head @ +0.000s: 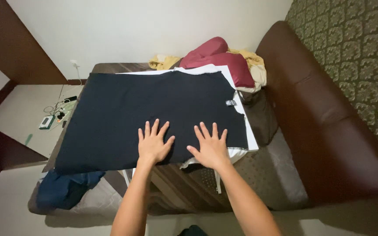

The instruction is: The person picks up a shirt from a bed, spreads it flat on a table, and smooths it out. They fold the sleeves and sides inward toward the center before folding the bottom of the shirt upward.

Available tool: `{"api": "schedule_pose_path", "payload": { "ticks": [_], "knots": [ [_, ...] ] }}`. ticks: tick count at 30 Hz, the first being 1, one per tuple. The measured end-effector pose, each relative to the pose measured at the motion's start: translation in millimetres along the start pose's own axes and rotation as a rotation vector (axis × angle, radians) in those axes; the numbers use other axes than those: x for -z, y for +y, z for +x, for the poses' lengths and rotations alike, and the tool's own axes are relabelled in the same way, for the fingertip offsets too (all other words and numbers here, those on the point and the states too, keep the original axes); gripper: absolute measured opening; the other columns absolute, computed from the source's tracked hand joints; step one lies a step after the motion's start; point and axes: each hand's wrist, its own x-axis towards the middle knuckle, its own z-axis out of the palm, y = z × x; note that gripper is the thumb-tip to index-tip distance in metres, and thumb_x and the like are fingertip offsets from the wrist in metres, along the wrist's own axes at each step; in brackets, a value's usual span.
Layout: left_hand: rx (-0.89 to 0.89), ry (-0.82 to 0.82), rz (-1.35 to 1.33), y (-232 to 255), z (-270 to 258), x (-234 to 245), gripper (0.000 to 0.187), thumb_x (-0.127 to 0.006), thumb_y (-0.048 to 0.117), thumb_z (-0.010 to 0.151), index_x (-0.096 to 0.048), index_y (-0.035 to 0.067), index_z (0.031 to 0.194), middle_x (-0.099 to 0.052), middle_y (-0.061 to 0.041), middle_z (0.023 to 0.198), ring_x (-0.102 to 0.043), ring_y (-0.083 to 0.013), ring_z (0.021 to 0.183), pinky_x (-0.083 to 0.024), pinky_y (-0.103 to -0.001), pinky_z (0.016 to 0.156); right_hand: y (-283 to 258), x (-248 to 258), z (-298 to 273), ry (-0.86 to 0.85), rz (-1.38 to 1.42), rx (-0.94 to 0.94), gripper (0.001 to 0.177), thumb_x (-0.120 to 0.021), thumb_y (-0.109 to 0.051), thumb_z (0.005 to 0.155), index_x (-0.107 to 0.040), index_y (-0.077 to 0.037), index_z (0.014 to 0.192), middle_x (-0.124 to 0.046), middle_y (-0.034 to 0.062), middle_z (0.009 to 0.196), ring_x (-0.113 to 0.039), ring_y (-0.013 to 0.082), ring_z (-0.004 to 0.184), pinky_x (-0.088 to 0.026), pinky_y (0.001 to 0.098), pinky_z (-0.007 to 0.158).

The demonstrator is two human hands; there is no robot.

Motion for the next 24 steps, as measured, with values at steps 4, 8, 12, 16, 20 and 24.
{"api": "schedule_pose_path", "payload": {
  "ticks": [4, 8, 12, 16, 20, 24],
  "knots": [
    [-0.018, 0.01, -0.016, -5.1, -6.6, 4.6, 0.071, -0.044, 0.062, 0.095, -0.031, 0.035, 0.159, -0.02, -0.006, 0.17, -0.009, -0.0348, 0.157, -0.006, -0.056, 0.125, -4.7, 10.3, -5.1, -0.037, 0.007, -0.001, 0.086, -0.047, -0.067, 0.095, -0.021, -0.018, 0.162, -0.014, 0.0079, 0.17, -0.007, 0.046, 0.154, -0.008, 0.072, 0.117],
    [-0.036, -0.04, 0.004, 1.5, -2.1, 7.6, 0.071, -0.044, 0.06, 0.097, -0.028, 0.031, 0.16, -0.017, -0.01, 0.169, -0.006, -0.038, 0.155, -0.005, -0.06, 0.123, 9.6, 22.8, -1.6, -0.105, 0.045, -0.119, 0.087, -0.047, -0.07, 0.093, -0.019, -0.024, 0.162, -0.011, 0.0055, 0.17, -0.006, 0.0404, 0.155, -0.007, 0.0657, 0.121],
    [-0.023, -0.077, 0.005, 11.5, 13.3, 9.6, 0.072, -0.049, 0.054, 0.095, -0.031, 0.023, 0.158, -0.019, -0.017, 0.166, -0.008, -0.0432, 0.153, -0.007, -0.059, 0.122, 58.2, -2.2, 10.1, 0.021, 0.093, -0.271, 0.089, -0.051, -0.067, 0.093, -0.026, -0.016, 0.16, -0.018, 0.0102, 0.169, -0.013, 0.0366, 0.155, -0.014, 0.056, 0.122],
    [-0.07, -0.018, 0.019, 38.1, 28.9, 7.7, 0.07, -0.057, 0.048, 0.095, -0.042, 0.012, 0.153, -0.031, -0.023, 0.162, -0.016, -0.0419, 0.155, -0.012, -0.058, 0.124, 71.0, -3.3, 15.4, 0.136, 0.108, -0.288, 0.089, -0.059, -0.062, 0.09, -0.034, -0.01, 0.157, -0.027, 0.0133, 0.166, -0.021, 0.0331, 0.153, -0.02, 0.0495, 0.121],
    [-0.194, -0.038, -0.048, 86.1, 44.7, 11.1, 0.071, -0.064, 0.044, 0.091, -0.044, 0.007, 0.148, -0.034, -0.018, 0.161, -0.018, -0.0403, 0.154, -0.015, -0.057, 0.124, 86.6, 0.4, 28.9, 0.217, 0.13, -0.256, 0.082, -0.068, -0.054, 0.088, -0.045, -0.007, 0.151, -0.039, 0.0157, 0.157, -0.031, 0.0328, 0.147, -0.023, 0.0492, 0.12],
    [-0.376, -0.055, -0.156, 127.4, 81.8, -14.1, 0.074, -0.064, 0.039, 0.09, -0.039, 0.011, 0.154, -0.03, -0.015, 0.163, -0.017, -0.0371, 0.154, -0.014, -0.056, 0.124, 110.5, 1.1, 53.9, 0.305, 0.132, -0.179, 0.074, -0.073, -0.049, 0.084, -0.055, -0.01, 0.145, -0.045, 0.0169, 0.153, -0.037, 0.0358, 0.142, -0.027, 0.0505, 0.117]
  ]
}}
